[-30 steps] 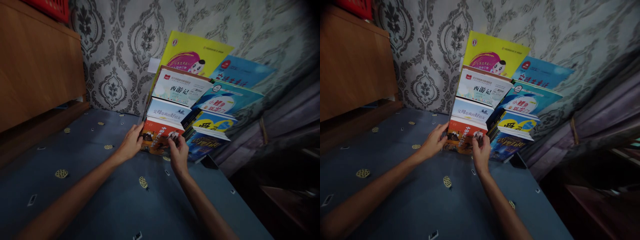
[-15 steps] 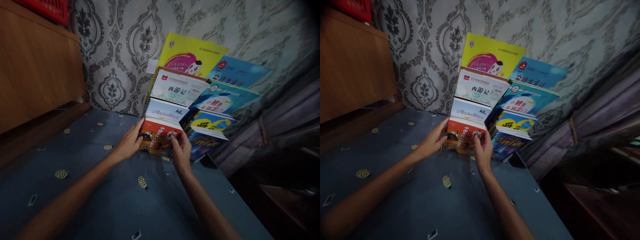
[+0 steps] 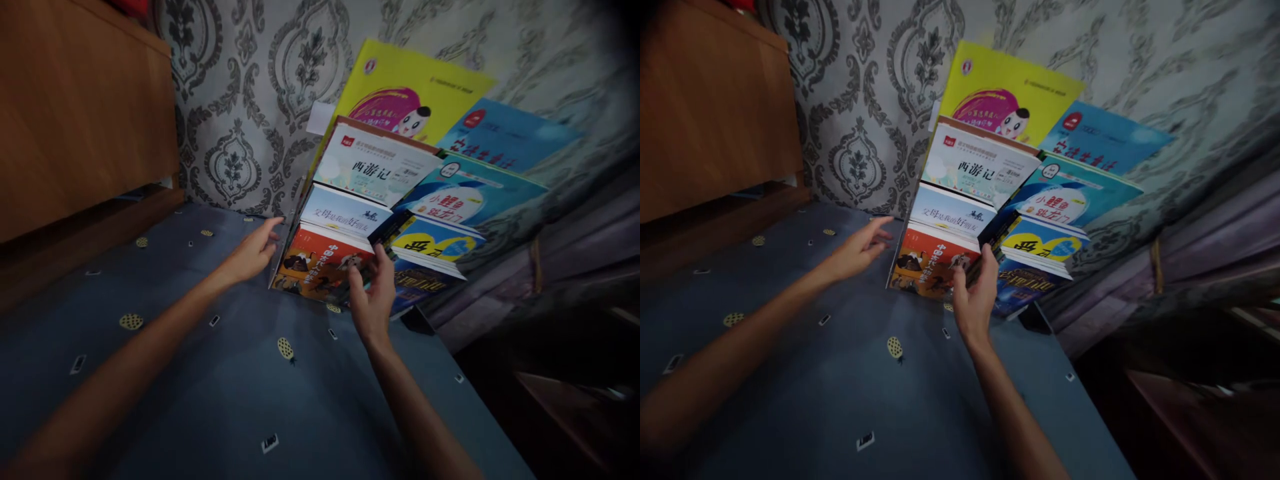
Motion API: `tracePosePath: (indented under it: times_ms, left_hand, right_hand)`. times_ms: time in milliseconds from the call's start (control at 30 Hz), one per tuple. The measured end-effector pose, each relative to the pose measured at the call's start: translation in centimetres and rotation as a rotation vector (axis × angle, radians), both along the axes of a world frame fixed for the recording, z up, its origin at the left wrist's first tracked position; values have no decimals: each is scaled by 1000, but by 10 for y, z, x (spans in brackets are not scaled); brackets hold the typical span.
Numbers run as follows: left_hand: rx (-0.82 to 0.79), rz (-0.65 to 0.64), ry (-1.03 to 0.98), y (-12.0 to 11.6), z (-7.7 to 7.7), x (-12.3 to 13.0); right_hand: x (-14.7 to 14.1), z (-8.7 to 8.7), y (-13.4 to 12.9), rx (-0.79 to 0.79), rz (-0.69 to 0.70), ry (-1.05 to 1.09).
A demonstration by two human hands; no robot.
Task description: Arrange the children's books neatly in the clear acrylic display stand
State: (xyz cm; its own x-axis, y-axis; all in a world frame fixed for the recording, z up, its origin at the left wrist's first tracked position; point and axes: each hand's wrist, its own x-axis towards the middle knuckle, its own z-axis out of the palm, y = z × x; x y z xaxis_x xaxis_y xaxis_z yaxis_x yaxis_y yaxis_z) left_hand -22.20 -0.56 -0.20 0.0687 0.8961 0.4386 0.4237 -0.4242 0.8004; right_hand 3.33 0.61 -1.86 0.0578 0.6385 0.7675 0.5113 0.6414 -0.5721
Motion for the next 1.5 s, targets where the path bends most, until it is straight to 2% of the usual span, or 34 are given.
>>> tracePosePath:
  times_ms: [133, 333, 533, 667, 800, 933, 1033, 1167, 1267, 1367, 1500]
  left_hand:
    - [-81, 70, -25, 7, 4, -14]
    - [-237, 40, 72, 8, 1, -17]
    - [-206, 28, 181, 11, -6, -15]
    - [-200, -5, 261, 8, -8, -3]
    - [-184, 41, 340, -1, -9, 12]
    - [-163, 113, 376, -13, -8, 23]
    - [-204, 120, 345, -22, -3, 31]
    - [-233, 157, 374, -30, 0, 39]
    - [-215, 189, 369, -30, -6, 42]
    - [-144, 187, 279, -27, -19, 44]
    - [-90, 170, 214, -24, -30, 46]
  right_hand:
    - [1, 12, -9, 153, -38, -307]
    - [-4, 22, 0, 219, -25, -522]
    - [-10, 26, 3, 198, -36, -570]
    - [-11, 30, 3, 171, -39, -582]
    - [-9, 28, 3, 185, -34, -595]
    - [-3, 13, -3, 164, -79, -501]
    - [3, -9, -12, 122, -122, -383]
    - [6, -48, -21, -136, -44, -125]
    - [6, -68, -18, -330, 72, 108]
    - [6, -72, -12, -406, 127, 239]
    - [7, -66, -9, -386, 171, 158]
